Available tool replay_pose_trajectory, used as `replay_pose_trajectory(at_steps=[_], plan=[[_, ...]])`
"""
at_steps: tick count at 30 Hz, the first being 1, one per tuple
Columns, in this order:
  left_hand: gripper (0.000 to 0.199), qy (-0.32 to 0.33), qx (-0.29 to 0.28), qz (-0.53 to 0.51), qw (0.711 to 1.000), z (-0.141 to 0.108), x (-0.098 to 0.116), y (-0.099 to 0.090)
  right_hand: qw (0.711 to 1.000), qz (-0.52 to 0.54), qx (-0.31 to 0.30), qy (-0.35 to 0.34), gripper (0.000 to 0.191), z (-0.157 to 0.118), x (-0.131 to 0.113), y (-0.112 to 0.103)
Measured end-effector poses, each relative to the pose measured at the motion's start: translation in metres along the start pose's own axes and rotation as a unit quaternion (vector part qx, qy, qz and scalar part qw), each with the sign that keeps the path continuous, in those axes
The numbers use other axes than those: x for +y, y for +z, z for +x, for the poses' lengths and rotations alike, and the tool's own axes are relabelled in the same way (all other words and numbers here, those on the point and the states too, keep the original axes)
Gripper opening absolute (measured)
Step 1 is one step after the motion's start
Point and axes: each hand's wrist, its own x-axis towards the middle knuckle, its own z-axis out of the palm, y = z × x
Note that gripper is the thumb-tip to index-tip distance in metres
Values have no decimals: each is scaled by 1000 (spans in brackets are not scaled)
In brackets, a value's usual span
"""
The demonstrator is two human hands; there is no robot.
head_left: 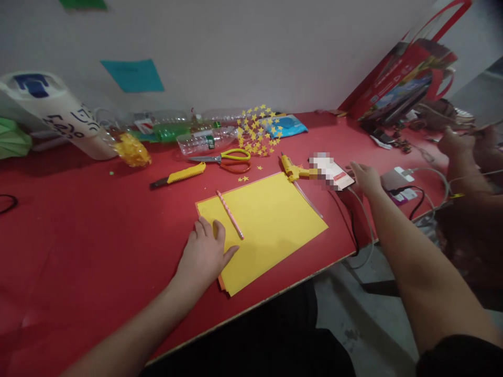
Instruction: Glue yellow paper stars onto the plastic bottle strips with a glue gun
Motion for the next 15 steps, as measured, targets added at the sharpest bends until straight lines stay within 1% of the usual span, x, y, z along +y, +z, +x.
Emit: replay_pose_trajectory(at_steps=[2, 3, 4, 5, 7, 9, 11, 12, 13, 14, 15], plan=[[67, 1, 0, 0, 1000, 0, 0, 0, 997, -77, 2, -22, 29, -6, -14, 2], [67, 1, -1, -2, 1000, 0, 0, 1, 994, -104, 3, -39, 23, -11, -22, 4], [67, 2, -2, -6, 1000, 0, 0, 1, 990, -122, 0, -63, 12, -18, -32, 9], [68, 3, -2, -10, 1000, 0, 0, 1, 987, -135, -12, -88, 10, -28, -42, 15], [68, 8, -5, -11, 1000, 1, 0, 0, 977, -146, -56, -144, 12, -53, -63, 33], [69, 13, -12, -1, 1000, 2, 0, -2, 959, -143, -135, -202, 9, -86, -84, 57], [69, 18, -20, 12, 1000, 3, 0, -6, 932, -136, -223, -252, 5, -122, -103, 85], [69, 20, -21, 17, 999, 4, 0, -8, 900, -137, -285, -298, 5, -139, -112, 99], [69, 24, -22, 19, 999, 5, 0, -10, 872, -140, -332, -332, 6, -154, -120, 113], [68, 26, -21, 20, 999, 5, 0, -11, 849, -152, -367, -349, 7, -168, -126, 127], [67, 26, -24, 22, 999, 5, 1, -12, 835, -177, -380, -356, 8, -180, -132, 140]])
